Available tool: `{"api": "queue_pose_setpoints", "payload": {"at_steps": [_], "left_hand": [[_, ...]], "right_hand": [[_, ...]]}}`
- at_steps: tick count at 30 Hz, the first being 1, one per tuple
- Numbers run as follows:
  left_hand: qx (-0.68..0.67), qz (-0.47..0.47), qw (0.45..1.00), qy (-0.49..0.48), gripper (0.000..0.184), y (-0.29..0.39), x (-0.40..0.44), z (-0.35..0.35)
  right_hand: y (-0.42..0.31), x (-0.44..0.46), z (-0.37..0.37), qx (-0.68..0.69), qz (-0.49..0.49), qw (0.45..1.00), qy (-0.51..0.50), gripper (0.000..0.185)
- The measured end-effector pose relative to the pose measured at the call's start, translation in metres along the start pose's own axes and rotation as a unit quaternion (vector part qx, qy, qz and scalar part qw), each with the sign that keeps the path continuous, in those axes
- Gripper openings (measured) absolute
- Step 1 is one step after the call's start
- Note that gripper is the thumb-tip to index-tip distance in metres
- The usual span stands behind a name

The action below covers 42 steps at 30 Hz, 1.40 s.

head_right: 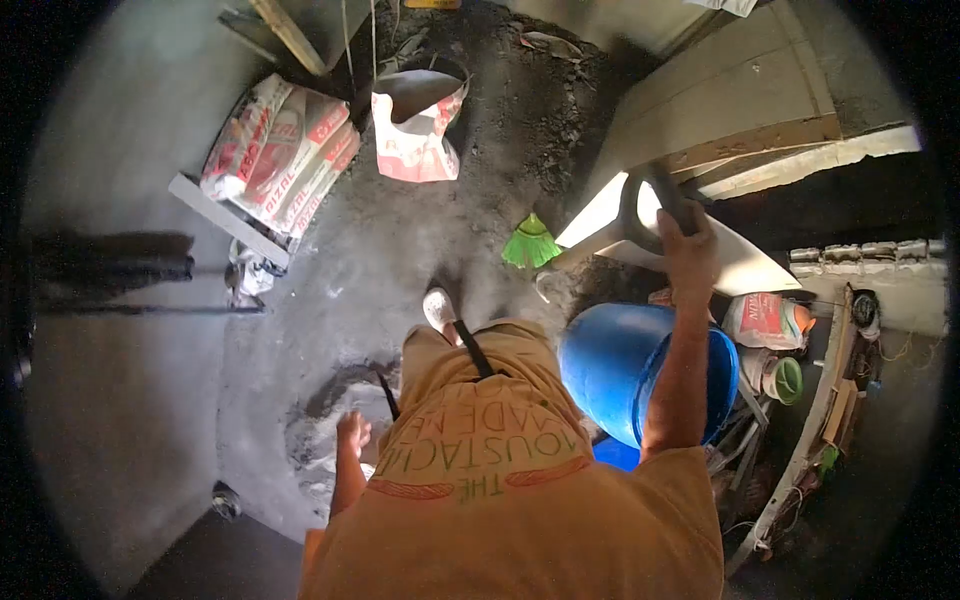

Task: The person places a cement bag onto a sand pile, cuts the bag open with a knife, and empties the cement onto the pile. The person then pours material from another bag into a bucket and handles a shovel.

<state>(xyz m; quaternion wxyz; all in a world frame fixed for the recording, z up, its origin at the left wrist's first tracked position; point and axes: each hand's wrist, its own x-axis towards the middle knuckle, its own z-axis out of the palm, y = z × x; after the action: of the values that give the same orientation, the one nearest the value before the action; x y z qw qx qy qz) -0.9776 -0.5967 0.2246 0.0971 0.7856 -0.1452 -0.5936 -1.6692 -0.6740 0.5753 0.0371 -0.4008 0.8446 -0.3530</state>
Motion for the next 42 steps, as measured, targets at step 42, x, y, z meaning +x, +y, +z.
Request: {"api": "queue_pose_setpoints", "payload": {"at_steps": [42], "left_hand": [[-0.512,0.001,0.67,-0.538,0.018,0.825,-0.17,0.642]], "right_hand": [[-0.294,0.536,-0.09,-0.161,-0.313,0.923,-0.159,0.028]]}}
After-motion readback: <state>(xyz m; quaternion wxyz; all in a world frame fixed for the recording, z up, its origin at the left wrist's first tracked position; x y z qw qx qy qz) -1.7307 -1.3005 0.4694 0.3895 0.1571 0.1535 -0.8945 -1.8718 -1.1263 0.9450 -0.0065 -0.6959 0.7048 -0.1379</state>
